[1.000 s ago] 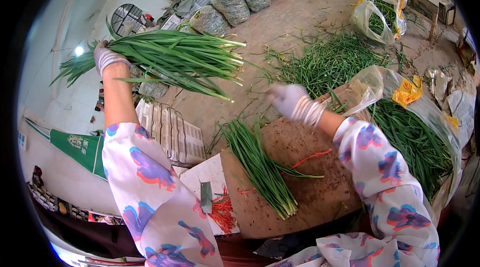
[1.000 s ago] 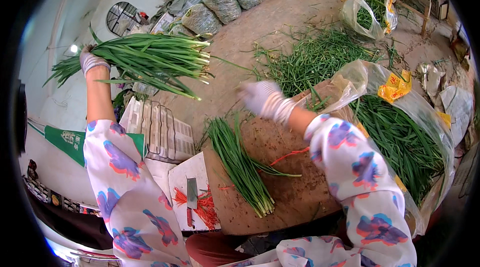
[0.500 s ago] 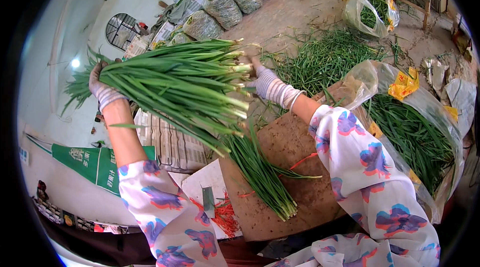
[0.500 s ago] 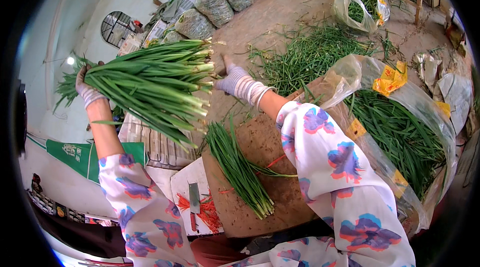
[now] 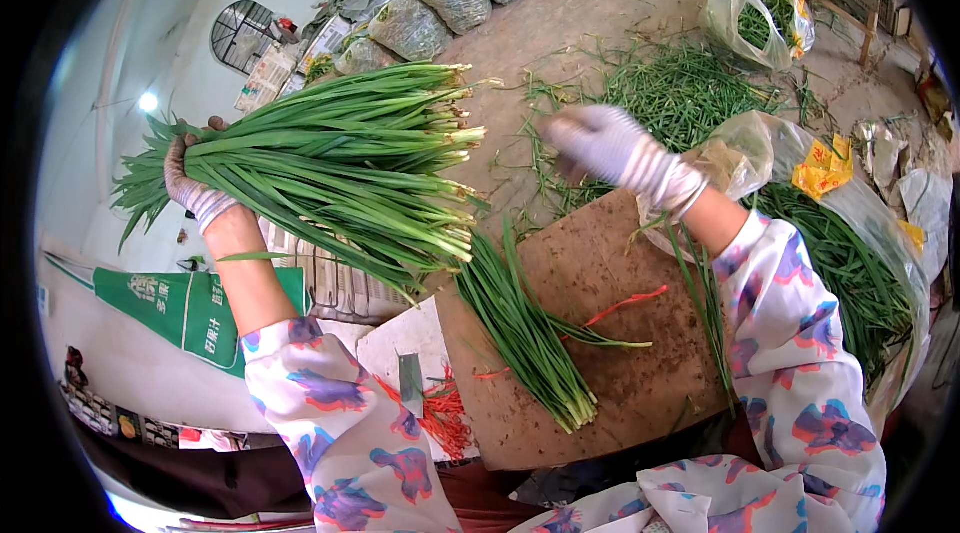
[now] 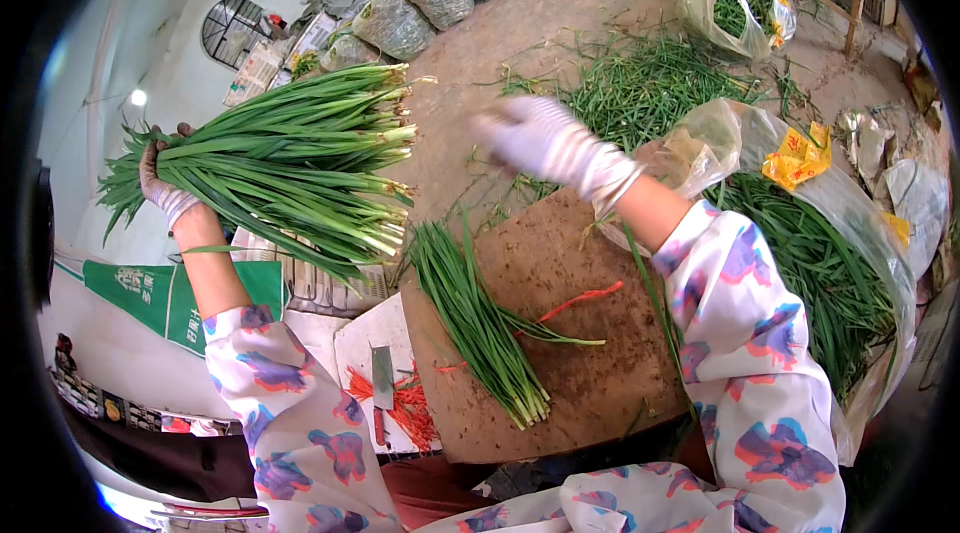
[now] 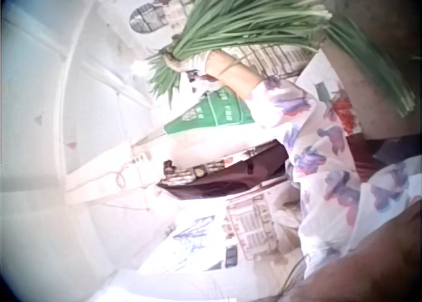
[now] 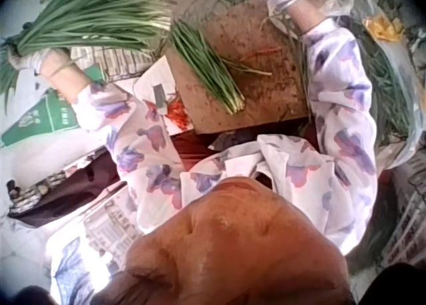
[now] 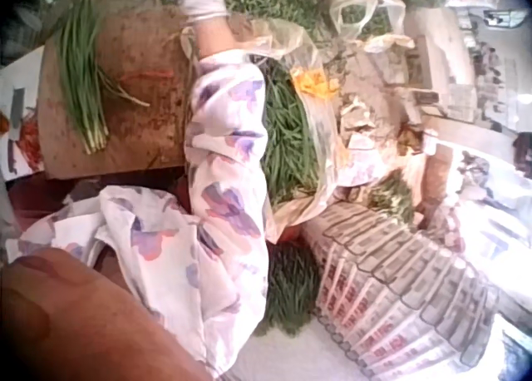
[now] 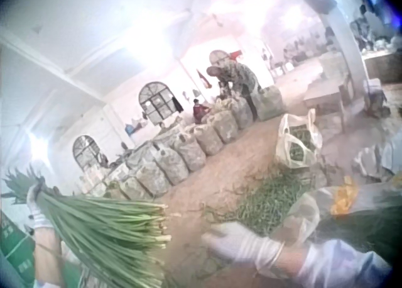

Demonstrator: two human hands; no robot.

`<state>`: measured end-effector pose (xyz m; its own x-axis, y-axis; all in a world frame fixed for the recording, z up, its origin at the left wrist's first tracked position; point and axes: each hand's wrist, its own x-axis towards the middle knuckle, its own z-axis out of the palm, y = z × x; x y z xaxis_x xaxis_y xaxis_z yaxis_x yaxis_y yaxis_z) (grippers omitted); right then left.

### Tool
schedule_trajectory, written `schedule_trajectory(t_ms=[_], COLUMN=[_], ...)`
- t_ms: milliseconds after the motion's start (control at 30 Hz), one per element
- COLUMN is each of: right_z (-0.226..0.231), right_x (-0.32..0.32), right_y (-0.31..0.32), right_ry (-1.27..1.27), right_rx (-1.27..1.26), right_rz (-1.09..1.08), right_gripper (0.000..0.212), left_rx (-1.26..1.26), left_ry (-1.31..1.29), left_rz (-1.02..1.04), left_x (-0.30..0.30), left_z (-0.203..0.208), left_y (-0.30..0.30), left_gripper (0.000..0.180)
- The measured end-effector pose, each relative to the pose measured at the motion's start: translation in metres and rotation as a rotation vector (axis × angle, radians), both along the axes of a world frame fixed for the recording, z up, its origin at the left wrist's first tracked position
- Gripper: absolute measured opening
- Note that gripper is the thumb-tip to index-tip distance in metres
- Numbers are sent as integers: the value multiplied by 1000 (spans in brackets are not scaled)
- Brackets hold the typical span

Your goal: The person sorts bunches of garlic chives by hand, stripping away damaged leaves and aligning the stems on a wooden board.

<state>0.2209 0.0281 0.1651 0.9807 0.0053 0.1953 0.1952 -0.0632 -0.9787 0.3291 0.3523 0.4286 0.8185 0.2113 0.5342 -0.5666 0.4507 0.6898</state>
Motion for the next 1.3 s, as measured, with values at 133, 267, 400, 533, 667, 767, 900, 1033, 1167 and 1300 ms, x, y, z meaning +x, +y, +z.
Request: schedule_trajectory(t_ms=[133, 267, 400, 533, 667, 767, 900, 1033, 1167, 1300], right_z=[50, 28, -56, -62, 6, 38, -12, -79, -49, 33], right_x=[-36, -39, 11, 13, 11, 2, -1, 17, 1, -20], right_y=[40, 33, -45, -69, -16, 10, -22, -132, -81, 3], right_ry=[-223, -392, 74, -188, -501, -456, -642, 409, -479, -1254], right_rx=[-589, -692, -1011, -797, -529, -780, -1000, -1370, -1128, -835], right_rz=[2, -125, -278, -555, -556, -452, -349, -359, -779, -645], right_gripper=[38, 30, 23, 51, 55, 30, 17, 25, 46, 29], left_rx=[-6, -30, -46, -48, -42, -30, 5, 34, 74, 63], left_ry=[-18, -41, -43, -54, -42, -61, -95, -111, -107, -87], left_rz=[-74, -78, -146, -221, -295, -364, -392, -380, -348, -339], left_x=[0, -7, 4, 1, -5, -14, -23, -30, -37, -39], left_z=[-5, -4, -8, 0, -14, -12, -11, -14, -21, -28], left_y=[-17, -24, -7, -5, -11, -9, 4, 6, 6, -1], left_gripper=[13, 15, 21, 27, 30, 33, 38, 38, 39, 40])
